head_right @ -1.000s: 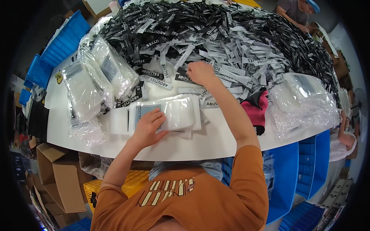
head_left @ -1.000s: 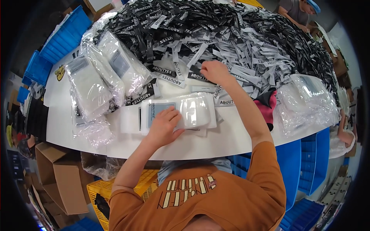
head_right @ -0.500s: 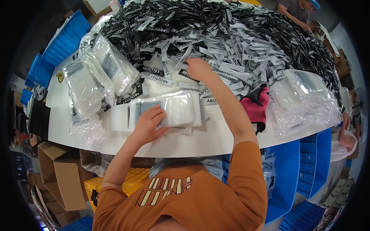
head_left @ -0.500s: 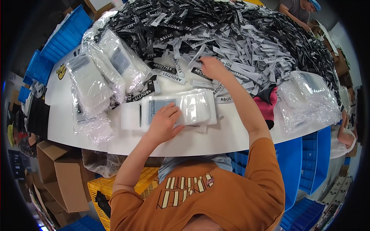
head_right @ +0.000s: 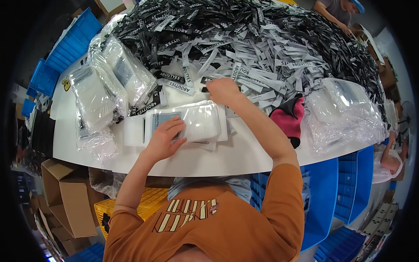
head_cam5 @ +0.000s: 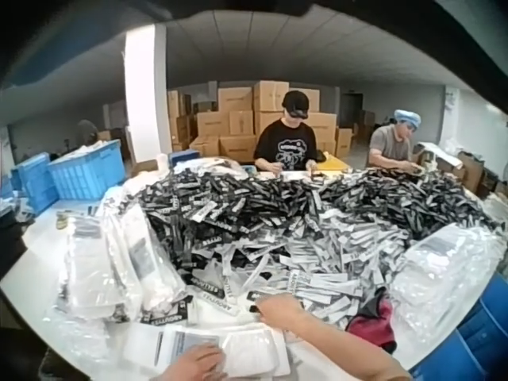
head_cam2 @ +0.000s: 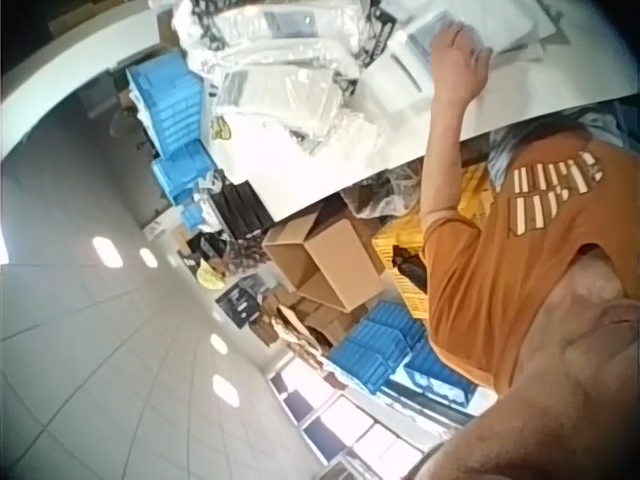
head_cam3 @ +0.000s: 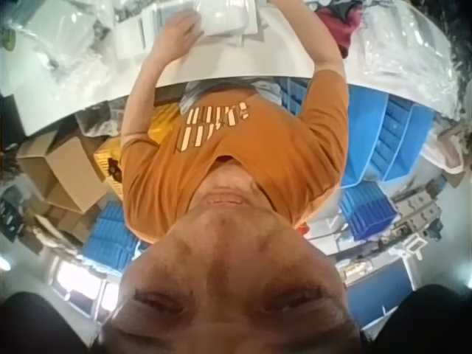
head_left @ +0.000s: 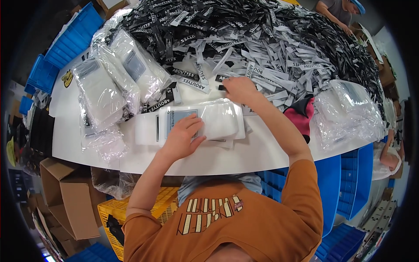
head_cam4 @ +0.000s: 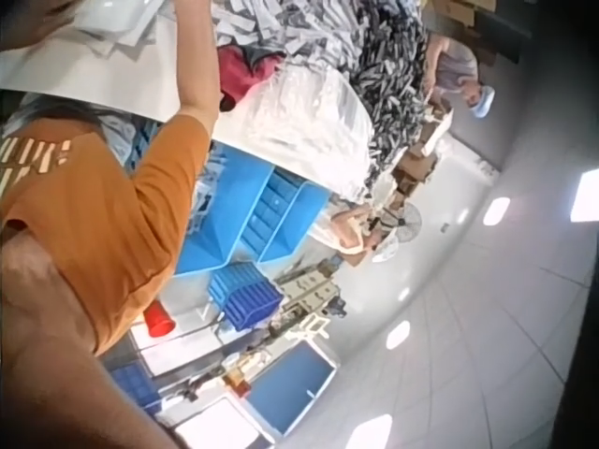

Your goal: Packaging black lanyard straps into individual small clear plastic bags.

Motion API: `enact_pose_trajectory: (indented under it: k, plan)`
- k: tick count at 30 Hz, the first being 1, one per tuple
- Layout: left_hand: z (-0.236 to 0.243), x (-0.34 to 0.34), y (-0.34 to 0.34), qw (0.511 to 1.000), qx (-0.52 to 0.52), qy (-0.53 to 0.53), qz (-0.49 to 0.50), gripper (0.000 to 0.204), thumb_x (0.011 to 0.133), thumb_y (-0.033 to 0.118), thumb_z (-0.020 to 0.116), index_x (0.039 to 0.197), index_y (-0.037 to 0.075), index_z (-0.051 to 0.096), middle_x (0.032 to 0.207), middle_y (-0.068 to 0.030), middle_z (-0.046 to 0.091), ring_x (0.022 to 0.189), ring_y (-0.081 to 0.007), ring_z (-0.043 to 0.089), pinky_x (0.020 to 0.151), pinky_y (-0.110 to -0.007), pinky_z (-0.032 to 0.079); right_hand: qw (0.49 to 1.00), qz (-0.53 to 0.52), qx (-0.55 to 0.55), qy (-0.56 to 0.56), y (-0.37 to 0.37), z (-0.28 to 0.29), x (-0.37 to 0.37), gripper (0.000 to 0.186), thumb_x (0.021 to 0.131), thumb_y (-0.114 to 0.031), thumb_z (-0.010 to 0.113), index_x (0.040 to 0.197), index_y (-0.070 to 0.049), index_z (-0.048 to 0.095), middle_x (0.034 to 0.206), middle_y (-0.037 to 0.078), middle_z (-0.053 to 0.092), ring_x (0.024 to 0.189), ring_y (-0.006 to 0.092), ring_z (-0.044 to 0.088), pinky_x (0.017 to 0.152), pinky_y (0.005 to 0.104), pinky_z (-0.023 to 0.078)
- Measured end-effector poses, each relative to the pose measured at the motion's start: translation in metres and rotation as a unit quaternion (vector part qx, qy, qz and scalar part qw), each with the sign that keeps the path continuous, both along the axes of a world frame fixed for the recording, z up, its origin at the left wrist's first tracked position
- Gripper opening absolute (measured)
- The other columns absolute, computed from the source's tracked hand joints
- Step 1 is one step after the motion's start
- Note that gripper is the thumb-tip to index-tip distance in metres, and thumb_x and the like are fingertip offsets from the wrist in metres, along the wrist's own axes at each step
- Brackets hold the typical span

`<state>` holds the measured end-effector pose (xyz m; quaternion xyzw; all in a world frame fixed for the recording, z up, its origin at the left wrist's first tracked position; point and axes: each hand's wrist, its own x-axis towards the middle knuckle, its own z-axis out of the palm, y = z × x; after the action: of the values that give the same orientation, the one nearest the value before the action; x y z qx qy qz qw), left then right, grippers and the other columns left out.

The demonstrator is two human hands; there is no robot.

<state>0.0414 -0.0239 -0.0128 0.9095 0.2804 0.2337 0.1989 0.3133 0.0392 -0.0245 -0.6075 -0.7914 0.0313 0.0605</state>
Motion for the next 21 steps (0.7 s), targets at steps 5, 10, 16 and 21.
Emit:
enact_pose_trajectory:
  k: [5, 10, 16, 21]
  plan:
    - [-0.004, -0.016, 0.005, 0.991, -0.112, -0.062, 0.044, 0.021, 0.083, 0.008, 0.056, 0.102, 0.0, 0.058, 0.087, -0.0161, 0.059, 0.085, -0.0323, 0.057, 0.072, -0.036, 0.046, 0.913, -0.14, 0.049, 0.38, -0.03, 0.033, 0.01, 0.025, 0.089, -0.027, 0.052, 0.083, -0.003, 0.056, 0.066, 0.007, 0.057, 0.06, 0.015, 0.057, 0.057, 0.0305, 0.046]
    - [0.013, -0.003, 0.008, 0.977, -0.176, -0.069, 0.1, 0.019, 0.083, 0.005, 0.052, 0.1, -0.001, 0.059, 0.069, -0.0159, 0.054, 0.057, -0.0265, 0.052, 0.054, -0.034, 0.042, 0.8, -0.147, 0.212, 0.542, -0.112, -0.027, 0.005, 0.011, 0.087, -0.009, 0.058, 0.08, -0.002, 0.054, 0.061, 0.001, 0.054, 0.052, 0.0077, 0.05, 0.051, 0.0237, 0.042]
    - [0.012, 0.027, -0.001, 0.986, 0.028, -0.127, 0.1, 0.026, 0.077, 0.0, 0.056, 0.102, 0.001, 0.062, 0.063, -0.0099, 0.053, 0.054, -0.0203, 0.049, 0.051, -0.031, 0.041, 0.879, -0.066, 0.229, 0.413, -0.134, -0.003, -0.013, 0.016, 0.087, -0.011, 0.059, 0.074, -0.004, 0.052, 0.054, -0.002, 0.048, 0.044, 0.0083, 0.043, 0.042, 0.0264, 0.033]
    - [0.021, 0.053, -0.015, 0.957, 0.258, -0.118, -0.06, 0.039, 0.063, -0.004, 0.064, 0.102, 0.004, 0.064, 0.066, -0.0077, 0.049, 0.062, -0.0241, 0.05, 0.054, -0.035, 0.042, 0.645, -0.222, -0.137, 0.718, -0.133, 0.033, -0.044, 0.019, 0.085, -0.02, 0.063, 0.075, -0.004, 0.06, 0.054, -0.003, 0.047, 0.041, 0.0059, 0.041, 0.038, 0.0232, 0.03]
